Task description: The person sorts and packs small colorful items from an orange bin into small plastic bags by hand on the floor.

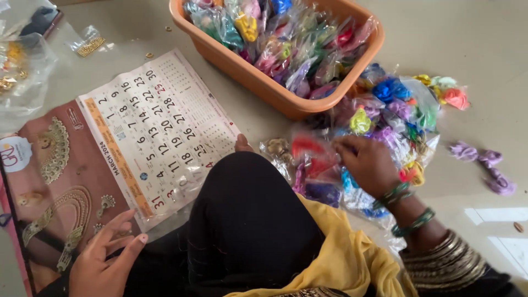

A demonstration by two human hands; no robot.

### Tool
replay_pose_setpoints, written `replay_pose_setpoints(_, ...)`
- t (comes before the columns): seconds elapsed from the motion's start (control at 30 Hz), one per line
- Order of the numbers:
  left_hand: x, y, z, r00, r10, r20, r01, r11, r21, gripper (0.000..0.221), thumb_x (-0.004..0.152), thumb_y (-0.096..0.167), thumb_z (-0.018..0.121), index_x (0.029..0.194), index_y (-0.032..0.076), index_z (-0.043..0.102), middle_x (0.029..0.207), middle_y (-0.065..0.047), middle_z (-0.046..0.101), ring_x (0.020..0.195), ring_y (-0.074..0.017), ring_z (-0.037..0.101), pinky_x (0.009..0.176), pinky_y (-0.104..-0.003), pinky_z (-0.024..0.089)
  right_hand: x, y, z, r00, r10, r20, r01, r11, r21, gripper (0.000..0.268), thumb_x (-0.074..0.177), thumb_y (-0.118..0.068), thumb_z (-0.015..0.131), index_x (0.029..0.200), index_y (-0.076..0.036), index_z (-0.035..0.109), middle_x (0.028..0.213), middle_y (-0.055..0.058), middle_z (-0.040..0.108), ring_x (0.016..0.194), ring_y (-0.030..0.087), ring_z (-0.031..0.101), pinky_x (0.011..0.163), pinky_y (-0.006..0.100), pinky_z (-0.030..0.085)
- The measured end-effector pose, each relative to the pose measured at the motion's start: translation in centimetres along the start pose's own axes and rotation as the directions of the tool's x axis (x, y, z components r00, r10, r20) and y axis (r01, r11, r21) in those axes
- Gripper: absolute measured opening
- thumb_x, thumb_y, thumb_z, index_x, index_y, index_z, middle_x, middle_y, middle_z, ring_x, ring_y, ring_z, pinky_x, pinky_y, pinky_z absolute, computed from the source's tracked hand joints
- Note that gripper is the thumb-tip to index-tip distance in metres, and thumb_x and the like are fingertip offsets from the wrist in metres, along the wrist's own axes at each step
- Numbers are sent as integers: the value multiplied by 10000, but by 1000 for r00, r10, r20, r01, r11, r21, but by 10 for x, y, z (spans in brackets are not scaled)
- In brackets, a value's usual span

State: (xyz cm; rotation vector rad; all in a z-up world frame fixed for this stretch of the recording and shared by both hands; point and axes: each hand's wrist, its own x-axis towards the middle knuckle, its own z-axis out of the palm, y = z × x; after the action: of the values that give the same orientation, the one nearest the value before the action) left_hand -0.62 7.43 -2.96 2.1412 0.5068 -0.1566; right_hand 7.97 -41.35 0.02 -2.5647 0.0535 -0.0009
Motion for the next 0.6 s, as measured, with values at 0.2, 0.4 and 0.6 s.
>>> replay_pose_setpoints(0.2, 2, 41, 31, 978, 188, 87, -185, 982, -43, 503, 860, 265, 736, 1343, 144, 667, 1127, -104, 725, 1010, -206, 735, 844, -355, 591, 25, -69, 18, 949, -248, -195, 285, 939, 191, 256, 957, -196, 644, 1148, -51, 734, 1003, 164, 753, 860, 259, 756, 762, 380, 590)
replay_pose_setpoints(0.4, 5, 33, 61, 945, 276, 176, -281, 960, 1, 528, 850, 269, 725, 1352, 132, 635, 1194, -94, 729, 1043, -185, 724, 836, -359, 593, 99, -67, 119, 890, -417, -182, 451, 862, 230, 288, 950, -119, 606, 1213, -56, 706, 1170, 177, 717, 1071, 332, 704, 943, 400, 565)
replay_pose_setpoints(0.6, 47, -79, 60, 970, 153, 187, -136, 985, -104, 598, 814, 254, 775, 1383, 137, 630, 1177, -150, 729, 1050, -206, 728, 836, -353, 601, 104, -17, 137, 937, -347, 39, 320, 898, 303, 413, 929, -190, 614, 1324, -71, 621, 1254, 193, 665, 1083, 344, 697, 943, 423, 543)
